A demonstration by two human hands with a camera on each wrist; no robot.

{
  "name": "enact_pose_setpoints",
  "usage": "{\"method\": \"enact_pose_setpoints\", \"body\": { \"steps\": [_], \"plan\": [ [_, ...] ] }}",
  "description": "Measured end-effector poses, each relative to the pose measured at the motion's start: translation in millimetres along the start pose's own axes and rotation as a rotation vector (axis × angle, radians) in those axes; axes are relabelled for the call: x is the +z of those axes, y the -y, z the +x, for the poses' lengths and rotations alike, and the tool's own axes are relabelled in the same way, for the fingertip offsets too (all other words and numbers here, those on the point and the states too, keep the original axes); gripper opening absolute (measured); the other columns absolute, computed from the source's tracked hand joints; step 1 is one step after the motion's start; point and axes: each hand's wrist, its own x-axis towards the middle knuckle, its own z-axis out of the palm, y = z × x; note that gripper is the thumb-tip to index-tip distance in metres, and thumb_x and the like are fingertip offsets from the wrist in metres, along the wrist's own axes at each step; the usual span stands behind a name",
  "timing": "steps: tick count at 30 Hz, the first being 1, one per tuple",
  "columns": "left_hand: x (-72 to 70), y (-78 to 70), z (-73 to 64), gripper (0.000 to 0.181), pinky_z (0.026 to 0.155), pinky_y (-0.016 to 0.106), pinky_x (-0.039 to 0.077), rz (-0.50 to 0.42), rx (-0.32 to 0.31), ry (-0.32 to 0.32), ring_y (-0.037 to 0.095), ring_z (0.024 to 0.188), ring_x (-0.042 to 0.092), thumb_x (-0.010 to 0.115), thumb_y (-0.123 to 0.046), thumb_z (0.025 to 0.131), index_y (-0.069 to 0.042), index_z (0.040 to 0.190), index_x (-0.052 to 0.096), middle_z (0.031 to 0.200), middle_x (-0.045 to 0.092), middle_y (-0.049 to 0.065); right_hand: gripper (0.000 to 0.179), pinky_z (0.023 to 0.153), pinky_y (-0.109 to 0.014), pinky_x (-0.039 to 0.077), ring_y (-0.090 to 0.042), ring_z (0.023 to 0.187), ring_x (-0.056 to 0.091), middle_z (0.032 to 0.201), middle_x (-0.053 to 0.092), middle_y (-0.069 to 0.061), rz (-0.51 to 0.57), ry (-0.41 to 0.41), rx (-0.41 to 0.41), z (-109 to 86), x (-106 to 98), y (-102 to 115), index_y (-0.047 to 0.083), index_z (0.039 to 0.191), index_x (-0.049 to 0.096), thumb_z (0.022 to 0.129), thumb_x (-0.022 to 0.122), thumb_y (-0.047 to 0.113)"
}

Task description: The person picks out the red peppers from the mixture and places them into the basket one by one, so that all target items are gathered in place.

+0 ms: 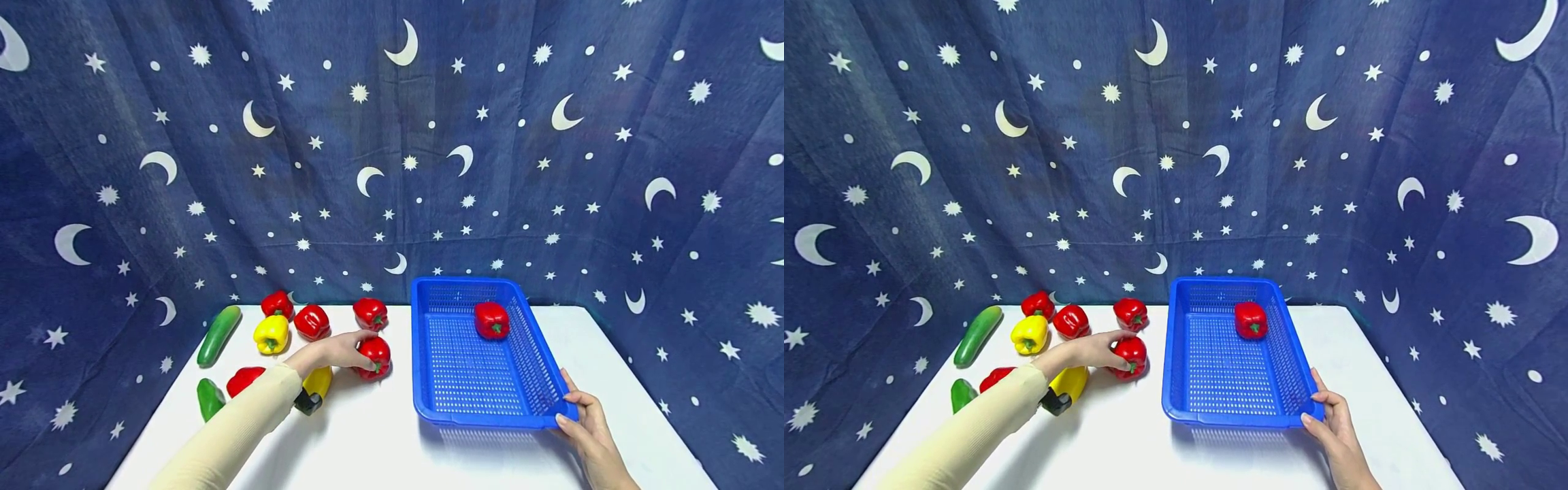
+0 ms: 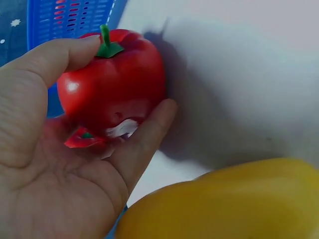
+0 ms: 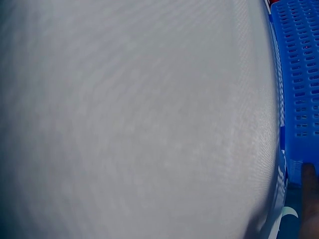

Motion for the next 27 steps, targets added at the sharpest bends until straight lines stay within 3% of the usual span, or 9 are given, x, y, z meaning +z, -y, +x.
{"method": "enact_pose_setpoints", "body": {
  "steps": [9,18,27],
  "plan": [
    [3.3,1.7,1.8,0.087,0.106,0.055,0.045,-0.037,0.002,-0.002,0.033,0.125,0.05,0.085,-0.021,0.081,-0.019,0.157,0.042,0.144,0.052,0.014,0.029,0.095,-0.022,0.051,0.008,0.134,0.041,0.172,0.001,-0.009,0.017,0.012,-0.036,-0.1,-1.7,-2.0,0.002,0.129,0.028,0.105,0.041,-0.006],
    [2.3,2.2,0.9,0.086,0.109,0.056,0.041,-0.036,0.001,0.005,0.032,0.124,0.051,0.084,-0.017,0.081,-0.019,0.157,0.043,0.144,0.053,0.014,0.03,0.094,-0.021,0.05,0.011,0.131,0.041,0.17,-0.006,-0.015,0.011,0.003,-0.006,1.0,0.6,1.0,0.004,0.13,0.027,0.106,0.042,-0.003],
    [2.9,1.4,0.3,0.084,0.107,0.053,0.045,-0.04,-0.013,-0.002,0.031,0.122,0.051,0.085,-0.019,0.081,-0.021,0.155,0.045,0.144,0.052,0.015,0.031,0.095,-0.02,0.05,0.01,0.135,0.034,0.171,-0.007,-0.011,0.007,0.003,-0.031,-0.6,0.6,-0.3,0.001,0.132,0.027,0.105,0.041,-0.005]
  ]
}}
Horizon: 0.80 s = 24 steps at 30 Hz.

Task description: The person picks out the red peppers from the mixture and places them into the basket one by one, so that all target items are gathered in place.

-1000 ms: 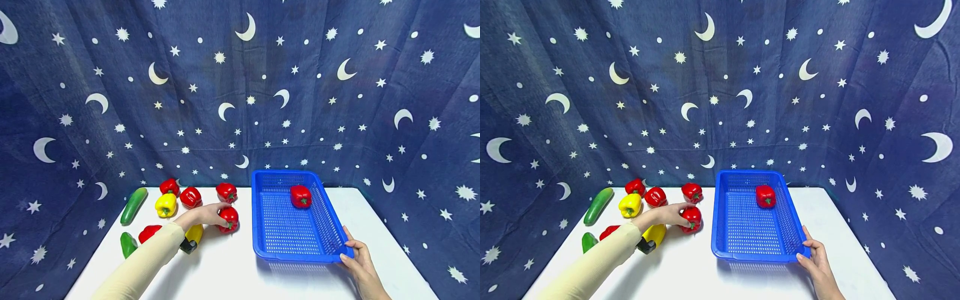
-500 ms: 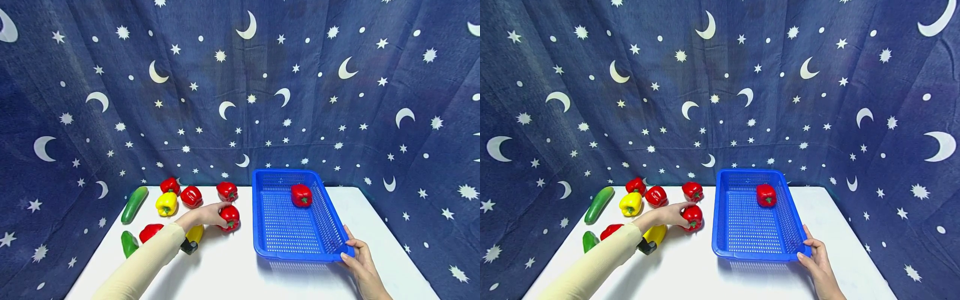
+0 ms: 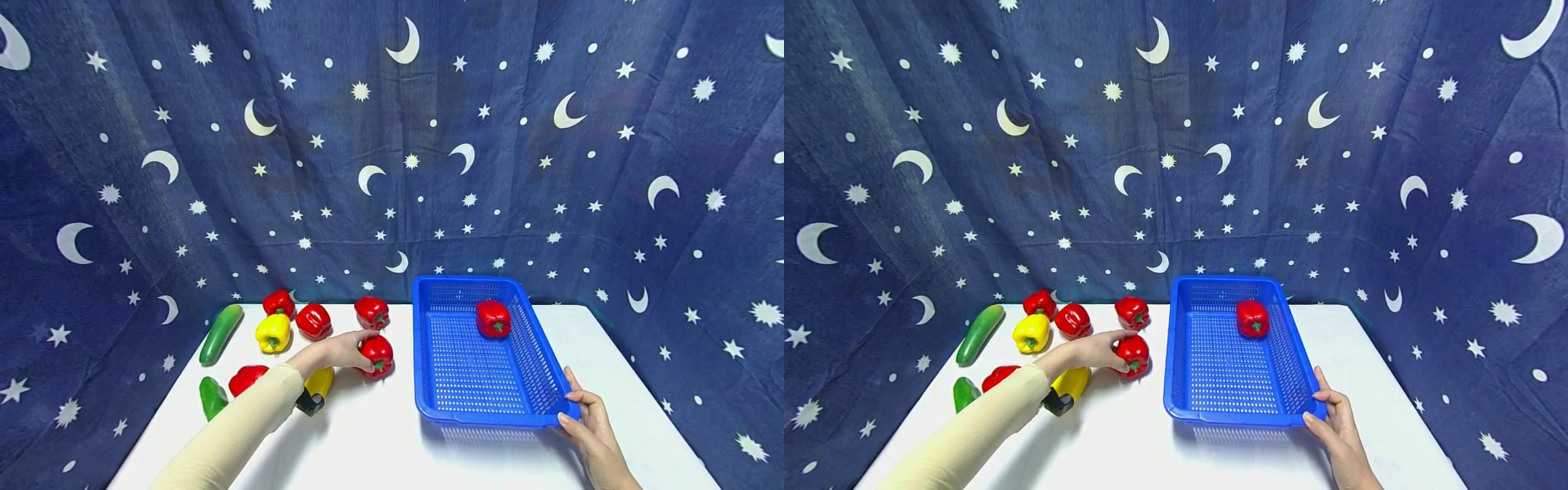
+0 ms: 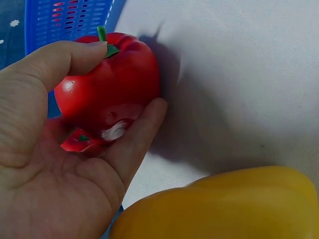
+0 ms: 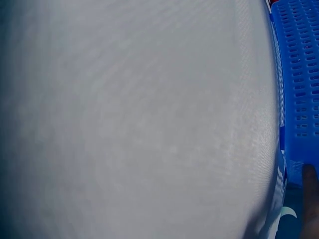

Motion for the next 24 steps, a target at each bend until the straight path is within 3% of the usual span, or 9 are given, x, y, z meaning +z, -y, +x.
{"method": "enact_pose_setpoints", "body": {
  "steps": [12,19,24],
  "plan": [
    [4.3,0.3,2.6,0.083,0.105,0.052,0.047,0.01,0.012,-0.023,0.032,0.123,0.051,0.086,-0.021,0.081,-0.021,0.154,0.046,0.142,0.053,0.013,0.028,0.095,-0.018,0.049,0.008,0.135,0.039,0.172,0.008,-0.004,-0.041,-0.023,0.011,-2.9,0.8,1.6,0.001,0.129,0.029,0.105,0.043,-0.003],
    [4.0,-0.2,1.0,0.082,0.106,0.052,0.046,-0.012,0.015,-0.009,0.032,0.122,0.052,0.083,-0.019,0.083,-0.018,0.155,0.045,0.141,0.054,0.013,0.03,0.095,-0.017,0.047,0.009,0.134,0.035,0.172,0.004,-0.004,-0.068,-0.014,0.062,-2.6,-1.4,3.7,0.004,0.131,0.025,0.107,0.043,0.002],
    [4.7,0.5,0.1,0.082,0.101,0.047,0.051,-0.065,0.01,-0.008,0.031,0.119,0.053,0.083,-0.018,0.083,-0.018,0.155,0.045,0.142,0.053,0.015,0.031,0.095,-0.016,0.047,0.004,0.139,0.03,0.172,0.003,-0.002,-0.07,-0.016,0.097,-1.9,-0.6,6.0,0.007,0.131,0.025,0.107,0.044,0.004]
  ]
}}
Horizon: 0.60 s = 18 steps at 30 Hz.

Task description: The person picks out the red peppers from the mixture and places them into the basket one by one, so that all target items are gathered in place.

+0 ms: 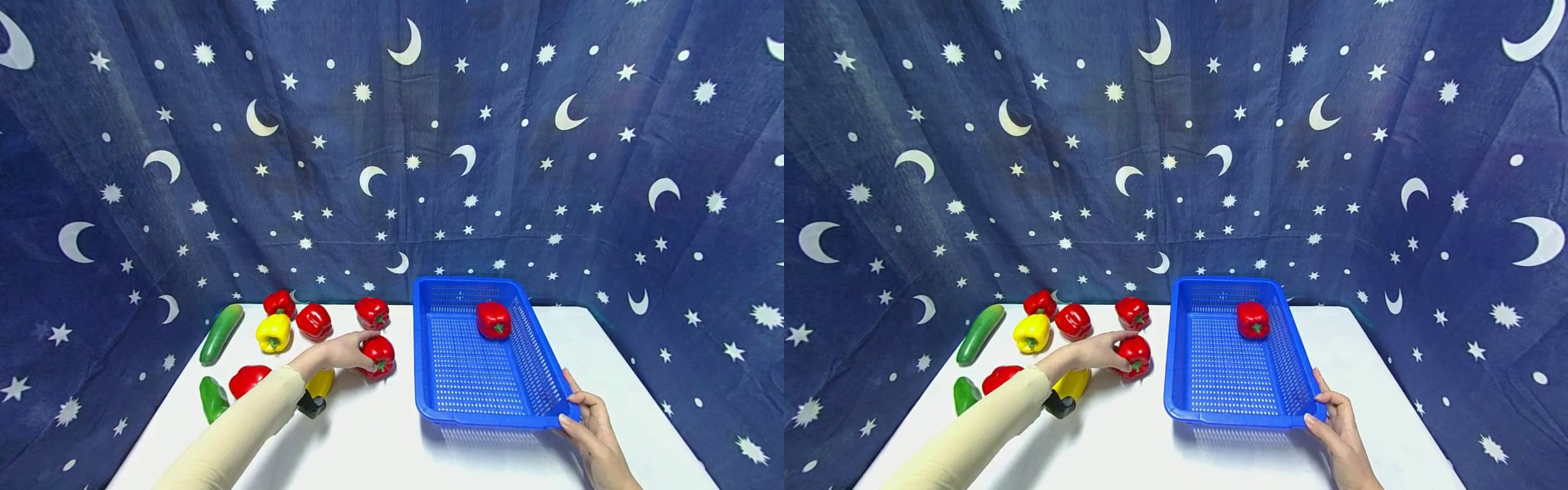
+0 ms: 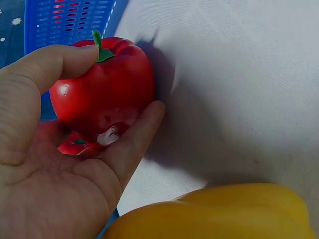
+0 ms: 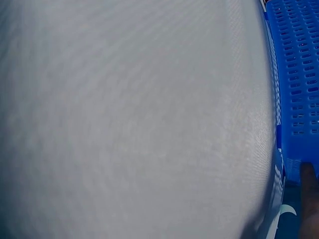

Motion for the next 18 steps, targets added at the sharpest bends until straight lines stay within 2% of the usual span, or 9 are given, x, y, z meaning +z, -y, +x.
{"method": "enact_pose_setpoints", "body": {
  "steps": [5,10,18],
  "plan": [
    [1.7,0.6,0.3,0.082,0.094,0.04,0.057,-0.064,0.02,0.011,0.03,0.116,0.055,0.082,-0.015,0.084,-0.015,0.156,0.043,0.142,0.052,0.017,0.03,0.095,-0.016,0.046,-0.003,0.144,0.024,0.172,0.003,-0.002,0.009,-0.004,0.001,0.9,-0.3,-1.2,0.008,0.132,0.027,0.107,0.044,0.004],
    [1.4,0.7,-0.2,0.081,0.096,0.042,0.055,-0.061,0.022,0.008,0.03,0.119,0.054,0.082,-0.018,0.086,-0.015,0.156,0.042,0.143,0.052,0.016,0.03,0.096,-0.018,0.047,0.003,0.141,0.028,0.172,0.005,-0.002,0.043,0.006,-0.04,1.5,-1.4,-3.7,0.006,0.132,0.028,0.106,0.043,0.0],
    [2.5,1.3,1.2,0.081,0.093,0.04,0.057,-0.072,0.029,0.017,0.03,0.119,0.054,0.081,-0.017,0.086,-0.014,0.156,0.042,0.143,0.051,0.016,0.03,0.096,-0.019,0.047,0.007,0.137,0.033,0.172,0.007,-0.002,0.065,0.006,-0.063,2.3,-0.8,-4.3,0.006,0.13,0.03,0.105,0.043,-0.003]
  ]
}}
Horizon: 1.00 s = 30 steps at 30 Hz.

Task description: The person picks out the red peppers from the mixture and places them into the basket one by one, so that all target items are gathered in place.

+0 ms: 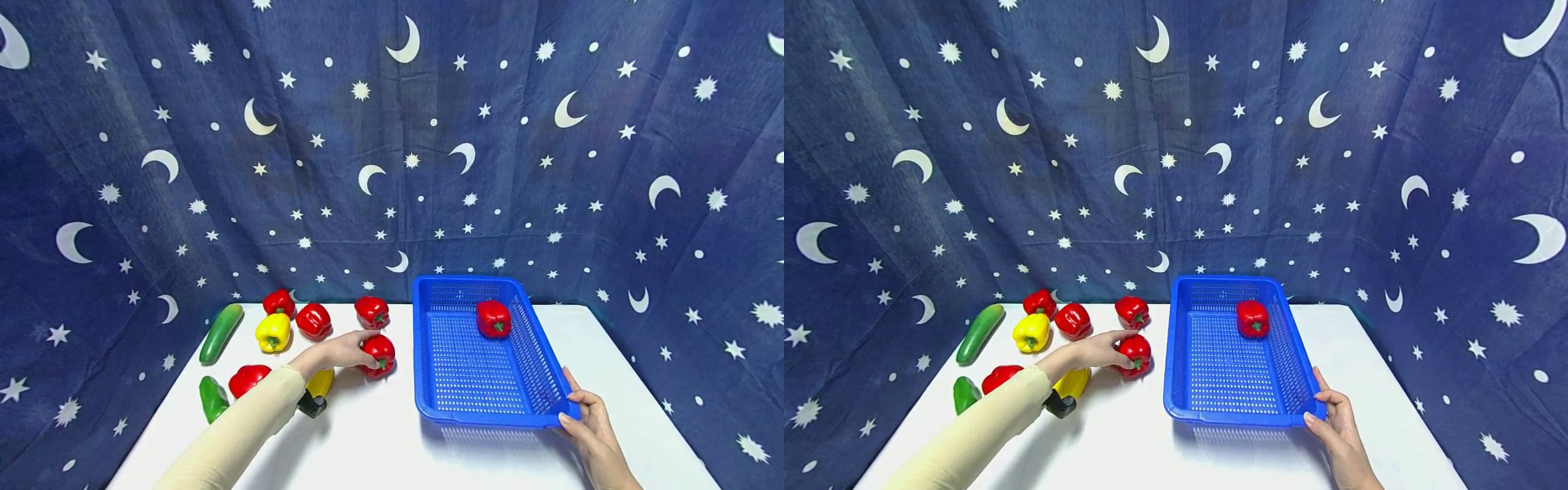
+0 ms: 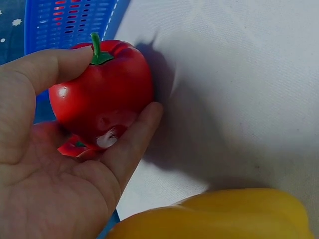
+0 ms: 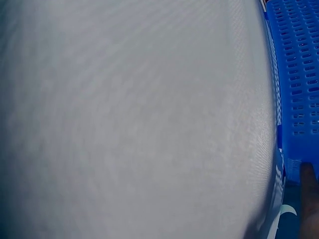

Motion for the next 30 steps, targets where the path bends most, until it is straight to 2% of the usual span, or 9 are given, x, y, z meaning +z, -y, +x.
{"method": "enact_pose_setpoints", "body": {
  "steps": [6,12,18,25,30],
  "plan": [
    [0.3,0.7,0.9,0.081,0.092,0.039,0.057,-0.012,0.002,-0.013,0.029,0.116,0.056,0.081,-0.016,0.085,-0.014,0.156,0.042,0.143,0.051,0.017,0.03,0.095,-0.02,0.049,0.007,0.137,0.035,0.172,0.005,-0.006,0.013,0.01,-0.032,1.0,0.2,-0.7,0.003,0.13,0.028,0.105,0.042,-0.005],
    [-3.6,-2.9,-0.2,0.083,0.085,0.043,0.06,-0.119,0.014,-0.032,0.03,0.108,0.061,0.079,-0.01,0.084,-0.012,0.157,0.041,0.145,0.047,0.022,0.031,0.095,-0.02,0.049,0.008,0.136,0.036,0.172,0.004,-0.007,0.012,0.008,-0.025,0.8,0.2,-1.3,0.002,0.131,0.027,0.105,0.042,-0.005],
    [-11.4,-9.9,-5.1,0.086,0.087,0.048,0.06,-0.193,0.05,-0.04,0.031,0.104,0.063,0.077,-0.009,0.083,-0.011,0.158,0.037,0.141,0.048,0.023,0.031,0.095,-0.02,0.048,0.008,0.137,0.034,0.172,0.003,-0.007,0.011,0.009,-0.018,1.0,-0.3,-0.9,0.0,0.131,0.026,0.105,0.042,-0.004],
    [-22.7,-22.6,-10.1,0.084,0.087,0.043,0.059,-0.255,0.094,-0.069,0.035,0.089,0.067,0.077,-0.013,0.084,-0.017,0.158,0.038,0.134,0.052,0.02,0.031,0.095,-0.018,0.048,0.008,0.136,0.033,0.172,0.003,-0.004,-0.003,0.0,0.002,1.1,-0.8,-0.9,0.004,0.131,0.027,0.106,0.043,-0.002],
    [-27.8,-36.0,-14.1,0.08,0.089,0.044,0.059,-0.322,0.126,-0.085,0.029,0.1,0.067,0.077,-0.012,0.085,-0.018,0.155,0.04,0.137,0.05,0.02,0.031,0.094,-0.018,0.048,0.01,0.135,0.035,0.172,0.003,-0.006,-0.005,-0.004,0.0,1.2,-0.3,-1.3,0.004,0.131,0.027,0.105,0.043,-0.002]
  ]
}}
